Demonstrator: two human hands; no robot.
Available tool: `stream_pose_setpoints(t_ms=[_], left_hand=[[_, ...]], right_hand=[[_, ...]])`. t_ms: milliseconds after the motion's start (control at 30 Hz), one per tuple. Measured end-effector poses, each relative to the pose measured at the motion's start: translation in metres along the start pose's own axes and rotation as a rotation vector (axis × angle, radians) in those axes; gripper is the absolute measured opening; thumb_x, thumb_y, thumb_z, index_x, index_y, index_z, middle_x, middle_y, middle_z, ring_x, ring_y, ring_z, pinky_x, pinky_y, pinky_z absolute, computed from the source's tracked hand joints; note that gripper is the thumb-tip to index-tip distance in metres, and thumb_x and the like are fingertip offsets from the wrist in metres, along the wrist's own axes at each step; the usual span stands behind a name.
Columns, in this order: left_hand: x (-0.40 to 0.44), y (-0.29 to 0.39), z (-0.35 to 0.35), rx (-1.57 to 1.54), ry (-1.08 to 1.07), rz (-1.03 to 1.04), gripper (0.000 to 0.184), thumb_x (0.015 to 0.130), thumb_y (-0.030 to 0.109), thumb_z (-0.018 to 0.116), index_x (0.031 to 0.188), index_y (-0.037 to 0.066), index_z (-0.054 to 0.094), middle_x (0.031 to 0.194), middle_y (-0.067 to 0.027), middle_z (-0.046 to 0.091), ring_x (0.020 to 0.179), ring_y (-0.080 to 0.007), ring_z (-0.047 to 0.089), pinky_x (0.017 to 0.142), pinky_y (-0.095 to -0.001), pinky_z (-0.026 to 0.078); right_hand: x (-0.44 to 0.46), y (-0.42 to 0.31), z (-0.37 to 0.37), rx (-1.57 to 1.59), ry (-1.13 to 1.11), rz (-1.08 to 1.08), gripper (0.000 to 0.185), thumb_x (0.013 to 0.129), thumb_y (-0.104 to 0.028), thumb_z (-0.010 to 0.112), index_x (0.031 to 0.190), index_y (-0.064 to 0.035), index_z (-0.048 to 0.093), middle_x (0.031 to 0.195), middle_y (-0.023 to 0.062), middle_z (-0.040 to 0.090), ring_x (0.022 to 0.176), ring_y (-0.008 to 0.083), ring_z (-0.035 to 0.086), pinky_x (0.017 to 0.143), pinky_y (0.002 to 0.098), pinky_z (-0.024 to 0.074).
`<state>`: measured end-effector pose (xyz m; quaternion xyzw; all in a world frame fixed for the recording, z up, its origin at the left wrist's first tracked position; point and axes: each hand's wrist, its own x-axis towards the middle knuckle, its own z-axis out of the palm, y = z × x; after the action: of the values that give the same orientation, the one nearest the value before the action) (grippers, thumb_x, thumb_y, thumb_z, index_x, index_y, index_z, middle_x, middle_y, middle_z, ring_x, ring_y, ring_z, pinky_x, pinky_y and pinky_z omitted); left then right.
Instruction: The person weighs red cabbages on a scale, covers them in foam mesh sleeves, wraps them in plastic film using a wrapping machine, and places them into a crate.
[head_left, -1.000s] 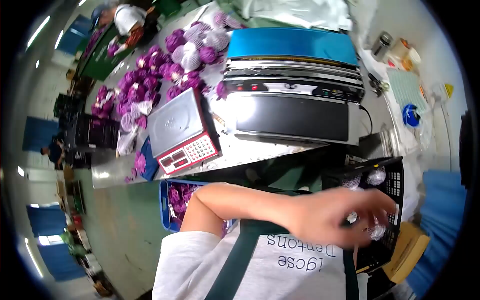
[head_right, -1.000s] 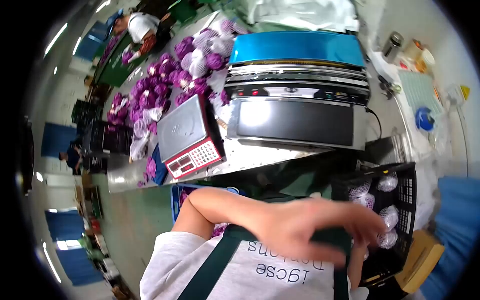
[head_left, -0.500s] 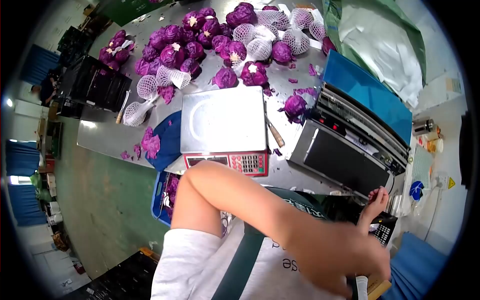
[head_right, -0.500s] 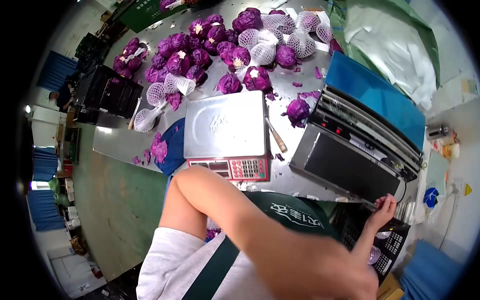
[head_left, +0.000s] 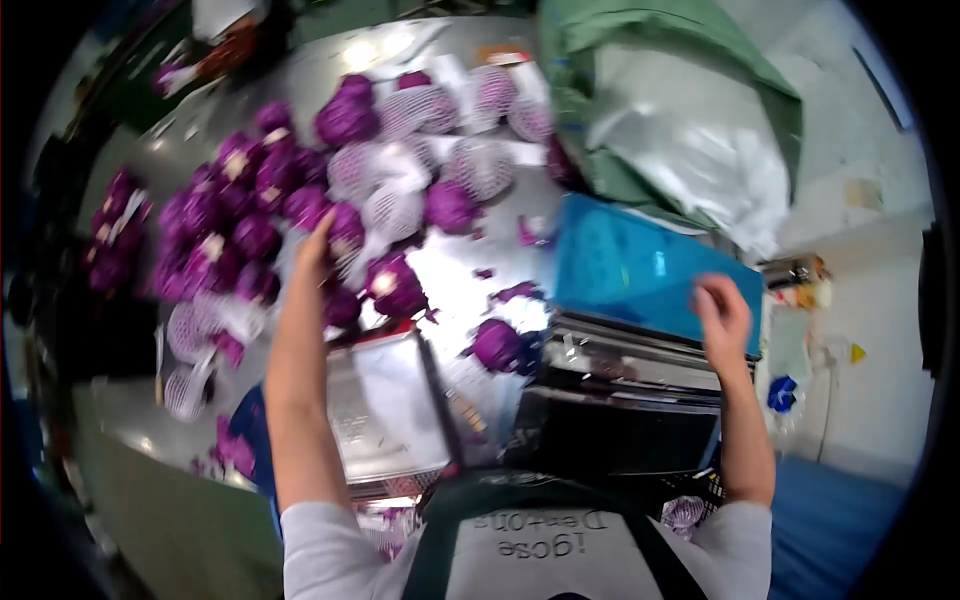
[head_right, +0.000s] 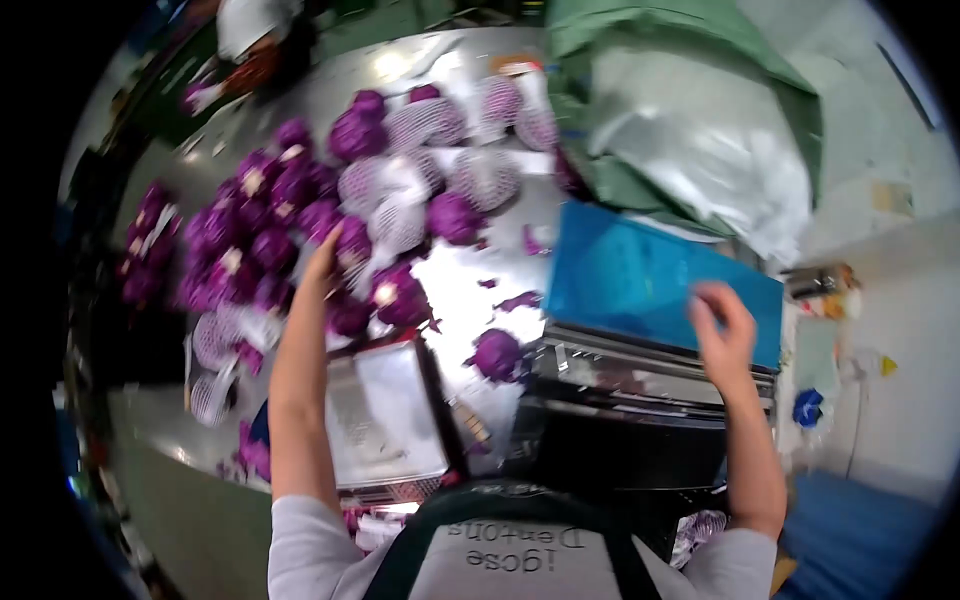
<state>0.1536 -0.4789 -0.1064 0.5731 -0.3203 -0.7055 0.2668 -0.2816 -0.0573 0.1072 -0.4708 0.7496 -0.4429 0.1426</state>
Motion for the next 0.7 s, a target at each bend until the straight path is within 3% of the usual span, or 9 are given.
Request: stream_pose_setpoints(t_ms=[67, 133, 200, 300, 333, 400, 467, 567, 700], left_hand=[[0.004, 0.009, -0.001, 0.0, -0.006, -0.162, 0.073, 0.074, 0.048, 0.073, 0.126, 0.002, 0.05, 0.115, -0.0133, 0.062, 0.1, -0.0282, 0.062, 0.089, -0.0447, 0.047], [-0.01, 0.01, 0.004, -0.027, 0.017, -0.059, 0.069, 0.078, 0.043, 0.071, 0.128, 0.002, 0.048, 0.12, -0.0141, 0.059, 0.105, -0.0288, 0.059, 0.093, -0.0441, 0.044], [-0.018, 0.004, 0.004, -0.094, -0.069, -0.061, 0.065, 0.082, 0.041, 0.067, 0.13, 0.002, 0.046, 0.123, -0.0145, 0.057, 0.11, -0.0293, 0.057, 0.095, -0.0442, 0.044], [-0.021, -0.005, 0.002, -0.35, -0.084, 0.037, 0.061, 0.085, 0.04, 0.063, 0.13, 0.003, 0.046, 0.122, -0.0139, 0.058, 0.112, -0.0303, 0.056, 0.098, -0.047, 0.043], [-0.013, -0.007, -0.007, -0.438, -0.053, 0.086, 0.06, 0.084, 0.043, 0.063, 0.128, 0.004, 0.048, 0.119, -0.0128, 0.059, 0.11, -0.0297, 0.057, 0.098, -0.0491, 0.044], [-0.069, 0.017, 0.002, -0.156, 0.228, 0.265, 0.057, 0.078, 0.048, 0.069, 0.117, 0.007, 0.057, 0.108, -0.0099, 0.062, 0.099, -0.0246, 0.06, 0.085, -0.0464, 0.049], [-0.107, 0.016, -0.015, -0.165, 0.322, 0.45, 0.064, 0.078, 0.046, 0.07, 0.123, 0.008, 0.046, 0.118, -0.01, 0.054, 0.106, -0.0227, 0.054, 0.087, -0.0439, 0.047], [-0.206, 0.012, -0.014, -0.106, 0.358, 0.546, 0.061, 0.079, 0.038, 0.071, 0.122, 0.005, 0.045, 0.113, -0.0107, 0.055, 0.103, -0.0202, 0.054, 0.089, -0.0342, 0.045], [-0.311, -0.036, -0.03, 0.195, 0.495, 0.585, 0.062, 0.072, 0.034, 0.077, 0.117, 0.002, 0.048, 0.104, -0.011, 0.058, 0.094, -0.0181, 0.057, 0.084, -0.03, 0.046]], right_hand=[[0.071, 0.005, 0.012, -0.157, -0.114, -0.199, 0.012, 0.085, -0.006, 0.062, 0.095, -0.0008, 0.061, 0.085, 0.0072, 0.062, 0.075, 0.0133, 0.059, 0.068, 0.0244, 0.0463], [0.136, 0.048, 0.026, -0.12, -0.179, -0.078, 0.018, 0.087, -0.014, 0.061, 0.101, -0.0029, 0.063, 0.092, 0.0069, 0.065, 0.08, 0.0148, 0.061, 0.073, 0.0272, 0.0478], [0.196, 0.105, 0.047, -0.02, -0.049, -0.001, 0.026, 0.086, -0.017, 0.063, 0.108, -0.0044, 0.062, 0.101, 0.0074, 0.065, 0.086, 0.0163, 0.062, 0.079, 0.029, 0.0476], [0.244, 0.104, 0.082, 0.183, 0.071, -0.181, 0.041, 0.085, -0.02, 0.064, 0.121, -0.006, 0.054, 0.116, 0.0096, 0.06, 0.096, 0.0187, 0.059, 0.085, 0.0304, 0.046], [0.255, 0.099, 0.088, 0.244, 0.089, -0.157, 0.047, 0.084, -0.022, 0.066, 0.126, -0.0072, 0.051, 0.121, 0.0085, 0.058, 0.096, 0.018, 0.058, 0.086, 0.0316, 0.0459], [0.259, 0.083, 0.094, 0.241, 0.109, 0.141, 0.055, 0.082, -0.021, 0.067, 0.132, -0.0085, 0.047, 0.125, 0.0074, 0.055, 0.091, 0.015, 0.056, 0.077, 0.0296, 0.0464], [0.265, 0.097, 0.094, 0.293, 0.112, 0.038, 0.056, 0.083, -0.021, 0.065, 0.135, -0.0086, 0.045, 0.128, 0.0079, 0.052, 0.088, 0.0122, 0.055, 0.073, 0.0269, 0.0459], [0.306, 0.166, 0.077, 0.024, 0.223, -0.052, 0.054, 0.087, -0.019, 0.059, 0.135, -0.0028, 0.043, 0.127, 0.0141, 0.052, 0.106, 0.0208, 0.056, 0.092, 0.0302, 0.0438], [0.257, 0.071, 0.059, 0.026, 0.474, -0.423, 0.036, 0.085, -0.011, 0.061, 0.119, -0.0029, 0.051, 0.105, 0.0083, 0.055, 0.096, 0.017, 0.054, 0.085, 0.0297, 0.0452]])
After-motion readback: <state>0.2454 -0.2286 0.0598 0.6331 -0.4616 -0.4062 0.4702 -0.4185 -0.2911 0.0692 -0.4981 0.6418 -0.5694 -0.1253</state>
